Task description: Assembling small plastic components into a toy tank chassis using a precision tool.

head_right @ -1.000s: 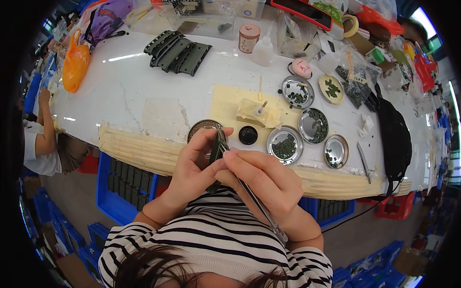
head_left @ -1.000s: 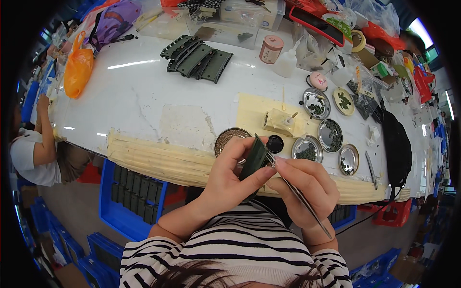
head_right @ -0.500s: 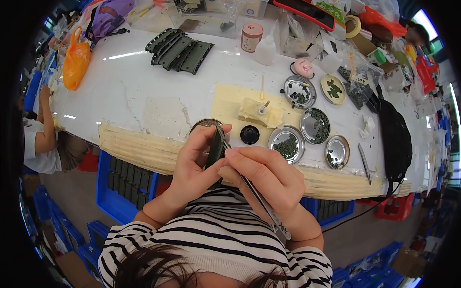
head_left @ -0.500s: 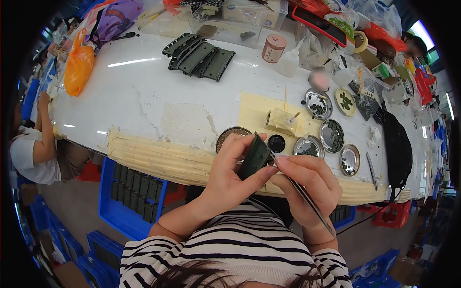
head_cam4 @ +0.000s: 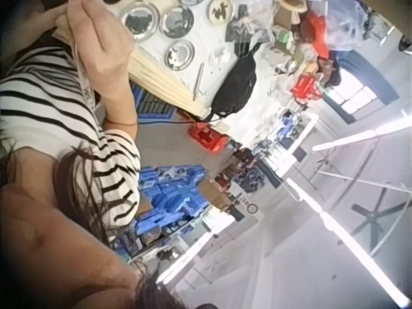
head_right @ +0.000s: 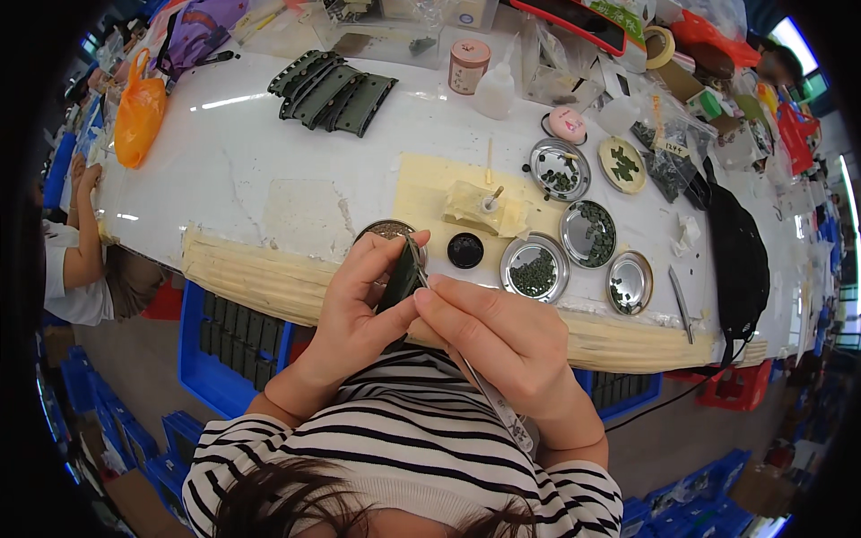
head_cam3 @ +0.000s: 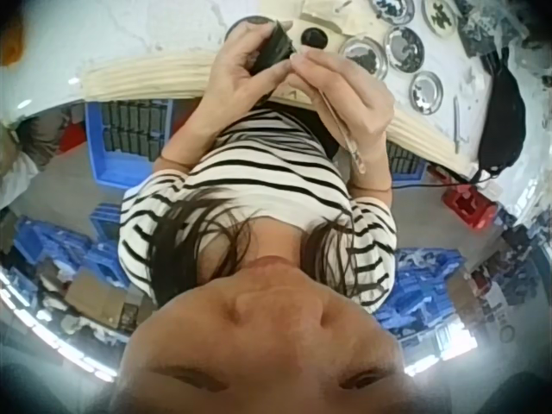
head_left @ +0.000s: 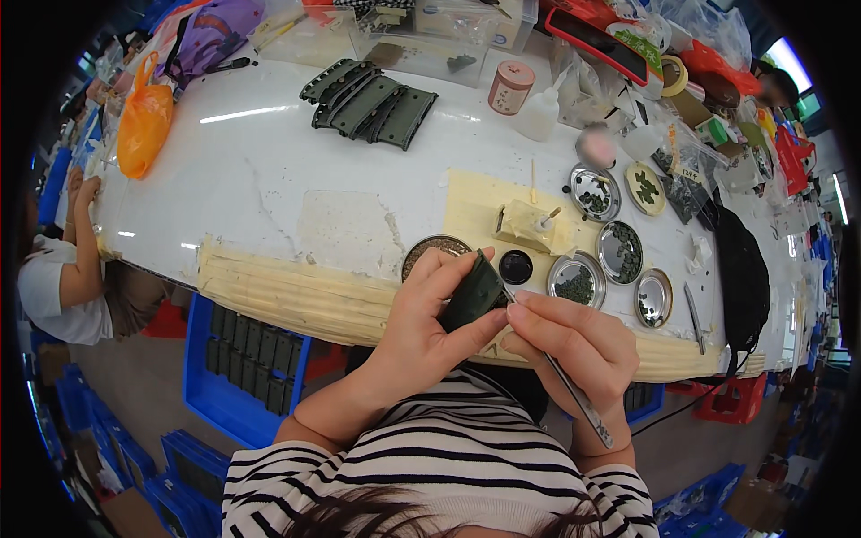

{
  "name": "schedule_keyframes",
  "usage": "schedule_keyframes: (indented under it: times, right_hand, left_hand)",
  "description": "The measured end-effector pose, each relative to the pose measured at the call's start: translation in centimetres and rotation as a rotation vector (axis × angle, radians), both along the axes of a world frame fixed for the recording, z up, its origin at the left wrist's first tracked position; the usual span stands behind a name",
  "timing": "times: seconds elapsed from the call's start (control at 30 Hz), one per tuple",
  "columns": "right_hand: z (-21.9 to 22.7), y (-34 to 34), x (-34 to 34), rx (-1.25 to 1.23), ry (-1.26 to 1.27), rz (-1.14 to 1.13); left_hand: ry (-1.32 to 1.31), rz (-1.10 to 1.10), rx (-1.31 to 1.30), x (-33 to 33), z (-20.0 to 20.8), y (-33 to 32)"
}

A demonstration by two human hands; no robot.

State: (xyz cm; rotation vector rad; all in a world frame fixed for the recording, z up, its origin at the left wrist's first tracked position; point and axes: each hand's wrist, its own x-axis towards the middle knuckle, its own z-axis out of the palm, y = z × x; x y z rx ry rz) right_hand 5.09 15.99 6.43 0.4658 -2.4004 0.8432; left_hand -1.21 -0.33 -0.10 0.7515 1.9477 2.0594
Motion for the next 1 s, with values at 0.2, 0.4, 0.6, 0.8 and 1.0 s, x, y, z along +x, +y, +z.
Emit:
schedule_keyframes:
  times: [0.2, 0.4, 0.6, 0.8, 1.0]
  right_hand:
    - [0.0, -0.3, 0.0, -0.051, -0.019, -0.030]
    - [0.2, -0.4, -0.1, -0.139, -0.045, -0.023]
    - [0.2, -0.4, -0.1, -0.132, -0.045, -0.019]
    - [0.4, -0.2, -0.1, -0.027, -0.003, -0.015]
    - [-0.1, 1.0, -0.2, 0.094, 0.023, 0.095]
  left_hand:
    - [-0.049, -0.010, 0.007, 0.0, 0.1, 0.1]
    - [-0.040, 0.000, 0.019, 0.1, 0.2, 0.1]
    - [-0.019, 0.015, 0.031, 0.2, 0.1, 0.2]
    - [0.014, -0.102, -0.176, -0.2, 0.7, -0.6]
    - [-0.006, -0.110, -0.163, -0.3, 0.6, -0.5]
